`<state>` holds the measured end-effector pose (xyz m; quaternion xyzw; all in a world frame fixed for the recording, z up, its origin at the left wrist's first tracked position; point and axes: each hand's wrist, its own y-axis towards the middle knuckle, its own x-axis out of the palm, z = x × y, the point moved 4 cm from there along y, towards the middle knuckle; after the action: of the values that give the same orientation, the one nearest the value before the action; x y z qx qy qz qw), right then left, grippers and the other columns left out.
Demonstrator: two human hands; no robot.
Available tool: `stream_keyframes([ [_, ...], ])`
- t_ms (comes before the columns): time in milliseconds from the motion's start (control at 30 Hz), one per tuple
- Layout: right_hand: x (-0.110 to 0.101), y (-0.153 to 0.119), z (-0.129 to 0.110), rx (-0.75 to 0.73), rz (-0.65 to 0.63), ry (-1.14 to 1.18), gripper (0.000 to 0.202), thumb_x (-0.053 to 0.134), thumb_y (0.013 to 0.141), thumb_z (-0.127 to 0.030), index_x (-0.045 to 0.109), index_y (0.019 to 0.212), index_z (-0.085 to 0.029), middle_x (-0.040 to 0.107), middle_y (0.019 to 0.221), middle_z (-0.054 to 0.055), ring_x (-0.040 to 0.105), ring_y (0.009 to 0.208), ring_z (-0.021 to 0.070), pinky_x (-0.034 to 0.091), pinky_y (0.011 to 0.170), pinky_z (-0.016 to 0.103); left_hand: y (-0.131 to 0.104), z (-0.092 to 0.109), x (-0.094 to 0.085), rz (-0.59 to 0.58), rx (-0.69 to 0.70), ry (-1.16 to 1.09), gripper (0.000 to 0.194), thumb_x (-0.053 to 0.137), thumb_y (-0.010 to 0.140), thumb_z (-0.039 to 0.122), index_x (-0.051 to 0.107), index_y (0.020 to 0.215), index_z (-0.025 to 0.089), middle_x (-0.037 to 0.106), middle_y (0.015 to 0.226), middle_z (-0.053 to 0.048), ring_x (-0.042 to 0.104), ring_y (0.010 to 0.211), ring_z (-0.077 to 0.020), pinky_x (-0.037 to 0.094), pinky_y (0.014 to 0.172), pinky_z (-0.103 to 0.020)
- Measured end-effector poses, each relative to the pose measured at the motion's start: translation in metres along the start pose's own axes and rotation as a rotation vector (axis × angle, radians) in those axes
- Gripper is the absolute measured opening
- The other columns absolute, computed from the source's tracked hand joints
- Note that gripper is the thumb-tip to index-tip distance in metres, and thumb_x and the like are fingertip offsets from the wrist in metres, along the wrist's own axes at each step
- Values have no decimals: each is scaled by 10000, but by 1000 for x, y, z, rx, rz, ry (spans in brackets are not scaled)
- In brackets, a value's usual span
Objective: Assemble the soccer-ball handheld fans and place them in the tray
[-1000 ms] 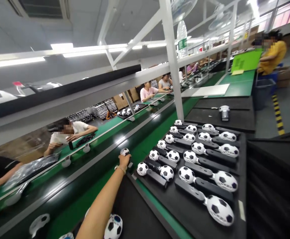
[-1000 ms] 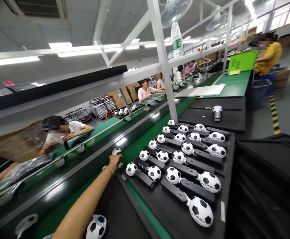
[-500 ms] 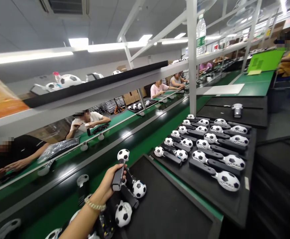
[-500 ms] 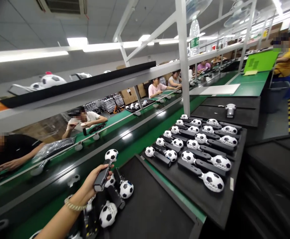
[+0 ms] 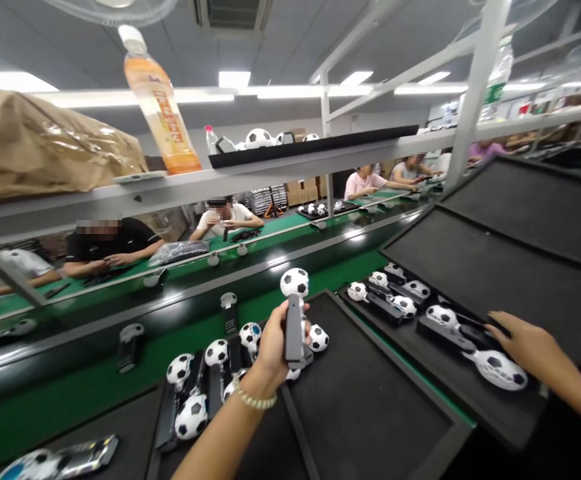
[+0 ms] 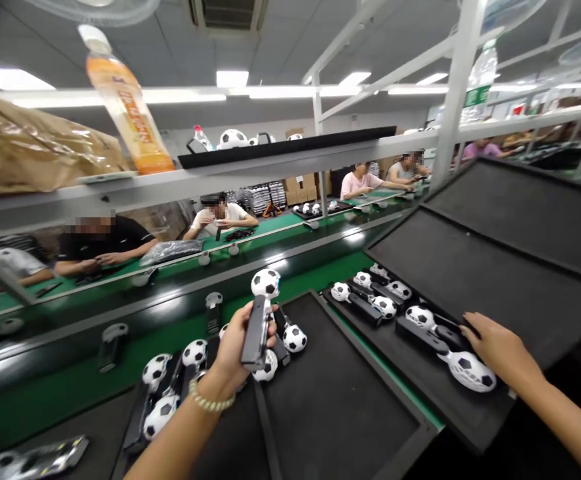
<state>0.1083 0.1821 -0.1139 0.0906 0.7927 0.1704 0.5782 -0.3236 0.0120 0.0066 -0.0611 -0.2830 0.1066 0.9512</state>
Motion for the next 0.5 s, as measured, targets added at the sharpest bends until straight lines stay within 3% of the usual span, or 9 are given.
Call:
stream_keyframes([
  [100,21,17,-11,-18,-106,-15,420,332,928,-369,618,1120,-128,615,1158,195,581,1084,338,447,871,389,-1,-8,14,-1,9,-61,357,408,878,378,612,947,92,579,562,-41,532,442,-132,382,430,-210],
  [200,23,27,-18,-18,-164,-14,436,346,907,-403,639,1102,-145,671,991,175,640,896,339,454,748,397,0,-13,29,-12,11,-141,343,427,874,361,624,933,88,599,604,-55,554,476,-142,414,460,-228],
  [300,22,33,-22,-27,-193,-5,421,379,887,-429,634,1089,-163,675,945,150,640,858,307,445,722,360,0,-15,39,-25,17,-250,326,461,877,342,642,868,72,607,650,-68,571,533,-135,447,501,-231],
  [500,31,40,-19,12,-196,-38,437,394,868,-450,610,1087,-139,663,956,163,629,862,301,434,702,351,4,-15,35,25,-23,-478,295,456,924,270,613,751,90,602,728,-66,592,645,-119,545,737,-303],
])
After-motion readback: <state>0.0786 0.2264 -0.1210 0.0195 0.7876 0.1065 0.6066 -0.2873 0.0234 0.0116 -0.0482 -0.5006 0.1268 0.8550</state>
